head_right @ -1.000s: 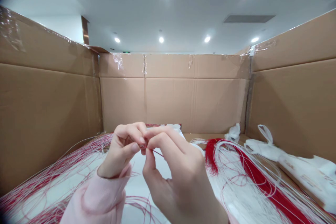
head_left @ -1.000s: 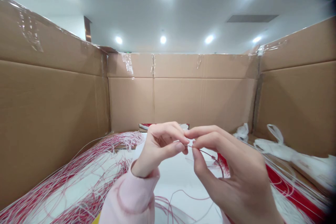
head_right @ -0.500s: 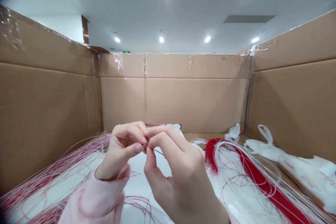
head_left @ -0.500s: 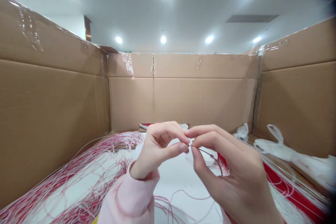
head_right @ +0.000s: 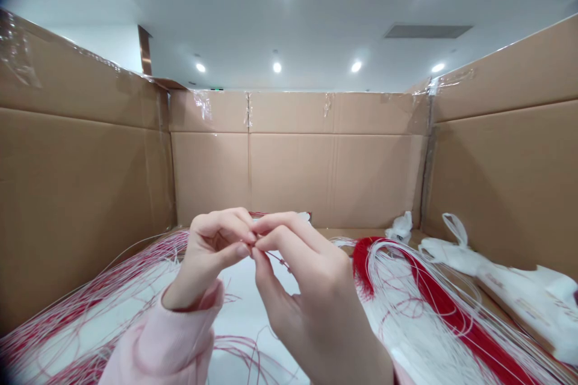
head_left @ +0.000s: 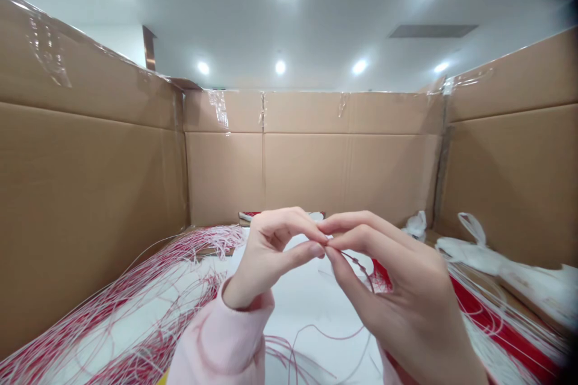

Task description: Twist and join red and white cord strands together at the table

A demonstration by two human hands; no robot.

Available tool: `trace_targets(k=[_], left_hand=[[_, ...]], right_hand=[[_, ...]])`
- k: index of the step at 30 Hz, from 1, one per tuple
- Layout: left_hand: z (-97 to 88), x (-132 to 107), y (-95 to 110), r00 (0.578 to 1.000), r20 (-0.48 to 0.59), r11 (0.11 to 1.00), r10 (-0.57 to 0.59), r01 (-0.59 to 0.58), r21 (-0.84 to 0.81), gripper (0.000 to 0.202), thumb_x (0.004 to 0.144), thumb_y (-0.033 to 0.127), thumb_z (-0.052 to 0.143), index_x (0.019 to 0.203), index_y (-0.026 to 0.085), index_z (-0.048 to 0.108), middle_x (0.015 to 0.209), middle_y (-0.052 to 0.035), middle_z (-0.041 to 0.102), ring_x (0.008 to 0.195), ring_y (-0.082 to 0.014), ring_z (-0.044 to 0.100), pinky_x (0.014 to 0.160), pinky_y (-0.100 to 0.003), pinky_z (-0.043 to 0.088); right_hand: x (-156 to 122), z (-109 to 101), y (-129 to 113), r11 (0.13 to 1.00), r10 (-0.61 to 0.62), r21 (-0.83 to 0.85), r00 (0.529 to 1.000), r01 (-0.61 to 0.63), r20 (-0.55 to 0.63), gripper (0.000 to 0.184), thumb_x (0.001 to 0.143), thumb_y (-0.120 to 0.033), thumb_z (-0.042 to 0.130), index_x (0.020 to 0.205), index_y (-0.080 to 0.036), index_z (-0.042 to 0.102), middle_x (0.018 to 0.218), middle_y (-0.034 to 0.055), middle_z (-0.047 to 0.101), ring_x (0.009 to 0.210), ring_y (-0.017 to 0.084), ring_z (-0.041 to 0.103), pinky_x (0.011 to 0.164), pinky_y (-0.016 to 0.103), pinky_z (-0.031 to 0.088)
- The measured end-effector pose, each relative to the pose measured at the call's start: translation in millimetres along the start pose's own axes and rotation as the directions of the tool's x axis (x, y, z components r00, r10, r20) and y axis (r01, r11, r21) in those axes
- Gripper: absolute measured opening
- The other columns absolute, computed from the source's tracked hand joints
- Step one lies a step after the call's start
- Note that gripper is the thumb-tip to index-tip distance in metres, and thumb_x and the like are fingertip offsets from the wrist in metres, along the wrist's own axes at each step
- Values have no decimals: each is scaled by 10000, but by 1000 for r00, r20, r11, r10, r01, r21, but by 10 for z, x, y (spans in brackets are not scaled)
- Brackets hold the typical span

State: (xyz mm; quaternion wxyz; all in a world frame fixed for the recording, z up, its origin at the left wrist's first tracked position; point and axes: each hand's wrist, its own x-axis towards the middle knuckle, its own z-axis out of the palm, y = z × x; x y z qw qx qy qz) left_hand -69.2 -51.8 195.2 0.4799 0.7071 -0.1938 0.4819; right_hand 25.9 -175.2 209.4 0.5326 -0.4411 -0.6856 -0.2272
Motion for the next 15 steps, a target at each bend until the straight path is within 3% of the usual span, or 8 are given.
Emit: trace_targets(k=[6,15], left_hand=[[-18,1,27,999,2,992,44,-44,121,153,689,53,607,800,154,639,751,-31,603,710,-102,555,674,-214,443],[31,-7,67,994,-75,968,84,-63,244,45,709,130,610,743,152,630,707,-34,604,660,-107,556,645,-226,455]], right_hand=[[-5,-15,5,1000,17,-25,1000,-17,-12,109,764,-103,516,697,-168,574,873,46,599,775,138,589,634,219,492],[-4,-27,17,997,52,-53,999,-51,8,106,774,-131,525,692,-173,579,880,41,602,766,139,596,637,221,499]])
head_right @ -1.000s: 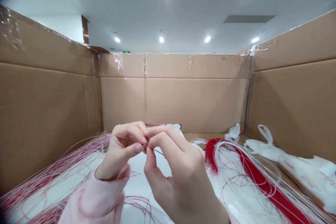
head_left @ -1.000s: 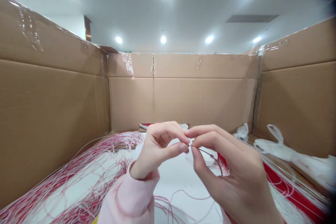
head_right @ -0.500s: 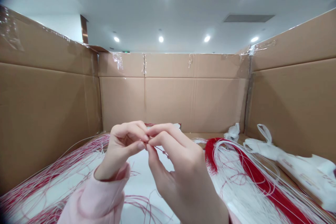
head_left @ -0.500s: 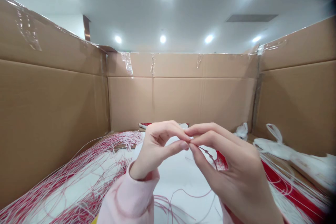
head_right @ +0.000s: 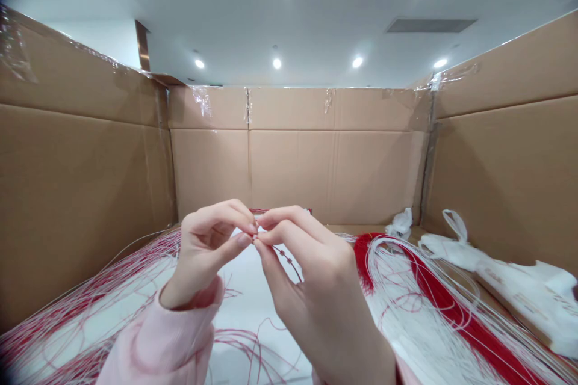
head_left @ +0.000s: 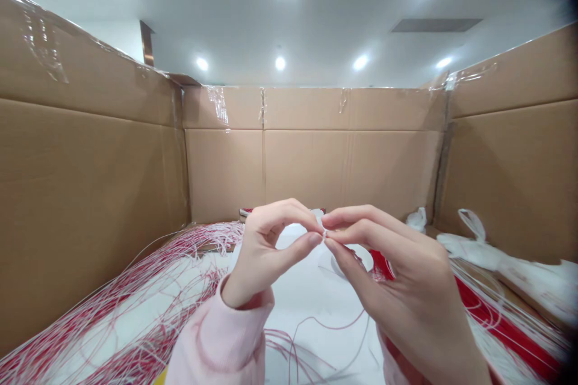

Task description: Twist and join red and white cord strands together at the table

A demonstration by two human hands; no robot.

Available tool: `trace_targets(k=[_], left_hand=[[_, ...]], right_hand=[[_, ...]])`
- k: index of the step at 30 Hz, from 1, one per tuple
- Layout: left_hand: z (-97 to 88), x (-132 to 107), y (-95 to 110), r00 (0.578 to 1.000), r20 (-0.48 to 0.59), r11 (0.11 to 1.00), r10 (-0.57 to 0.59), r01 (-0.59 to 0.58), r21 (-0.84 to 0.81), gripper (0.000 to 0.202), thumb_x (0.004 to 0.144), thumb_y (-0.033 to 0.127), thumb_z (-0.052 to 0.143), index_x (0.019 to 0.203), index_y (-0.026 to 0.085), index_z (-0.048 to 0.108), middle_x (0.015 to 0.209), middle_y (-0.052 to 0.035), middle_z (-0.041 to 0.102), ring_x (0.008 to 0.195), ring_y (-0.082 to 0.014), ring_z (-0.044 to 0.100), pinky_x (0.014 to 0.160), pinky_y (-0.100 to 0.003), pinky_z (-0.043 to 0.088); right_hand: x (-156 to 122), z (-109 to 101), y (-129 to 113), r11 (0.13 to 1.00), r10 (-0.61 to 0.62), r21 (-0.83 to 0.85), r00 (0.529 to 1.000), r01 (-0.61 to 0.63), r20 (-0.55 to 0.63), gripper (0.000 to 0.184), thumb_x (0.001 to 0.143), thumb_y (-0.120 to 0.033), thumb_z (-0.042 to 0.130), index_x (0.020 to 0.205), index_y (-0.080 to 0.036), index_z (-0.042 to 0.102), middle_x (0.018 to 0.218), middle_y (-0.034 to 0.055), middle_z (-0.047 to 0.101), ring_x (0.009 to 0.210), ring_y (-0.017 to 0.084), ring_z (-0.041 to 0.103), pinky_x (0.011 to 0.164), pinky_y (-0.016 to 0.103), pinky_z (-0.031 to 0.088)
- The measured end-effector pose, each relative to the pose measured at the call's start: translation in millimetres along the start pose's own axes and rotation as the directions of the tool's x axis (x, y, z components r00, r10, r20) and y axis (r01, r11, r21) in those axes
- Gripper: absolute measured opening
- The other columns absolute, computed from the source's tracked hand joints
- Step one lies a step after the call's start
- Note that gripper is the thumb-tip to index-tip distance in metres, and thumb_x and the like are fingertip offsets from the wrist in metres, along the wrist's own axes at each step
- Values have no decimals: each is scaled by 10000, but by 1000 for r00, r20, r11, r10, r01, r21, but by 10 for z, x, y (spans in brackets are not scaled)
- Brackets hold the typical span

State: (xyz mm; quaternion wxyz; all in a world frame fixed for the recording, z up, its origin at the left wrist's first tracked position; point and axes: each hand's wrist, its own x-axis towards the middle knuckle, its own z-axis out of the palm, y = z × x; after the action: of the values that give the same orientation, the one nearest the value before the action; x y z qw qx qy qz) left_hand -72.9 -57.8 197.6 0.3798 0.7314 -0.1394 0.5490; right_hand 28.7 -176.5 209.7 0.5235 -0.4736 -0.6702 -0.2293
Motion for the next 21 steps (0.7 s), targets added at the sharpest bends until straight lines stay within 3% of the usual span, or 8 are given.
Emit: trace_targets(k=[7,14,21], left_hand=[[22,2,31,999,-11,996,39,-38,85,39,711,125,605,724,151,632,688,-32,618,641,-107,559,630,-227,458],[59,2,34,997,-65,987,52,-42,152,21,719,154,601,702,150,612,664,-28,614,610,-104,550,615,-231,460],[86,-12,-7,998,-54,993,12,-6,118,17,715,163,607,719,146,609,674,-27,599,623,-102,545,610,-221,447]], right_hand=[[5,-8,16,999,29,25,999,-29,22,74,766,-151,560,808,-194,604,915,32,609,832,148,588,703,246,501],[3,-20,-10,998,59,-24,998,-59,-20,76,719,-115,524,671,-173,523,855,33,606,773,153,590,652,253,495],[20,-3,4,991,131,-18,986,-130,107,54,766,-136,497,751,-175,531,637,-13,569,556,93,536,525,187,440]])
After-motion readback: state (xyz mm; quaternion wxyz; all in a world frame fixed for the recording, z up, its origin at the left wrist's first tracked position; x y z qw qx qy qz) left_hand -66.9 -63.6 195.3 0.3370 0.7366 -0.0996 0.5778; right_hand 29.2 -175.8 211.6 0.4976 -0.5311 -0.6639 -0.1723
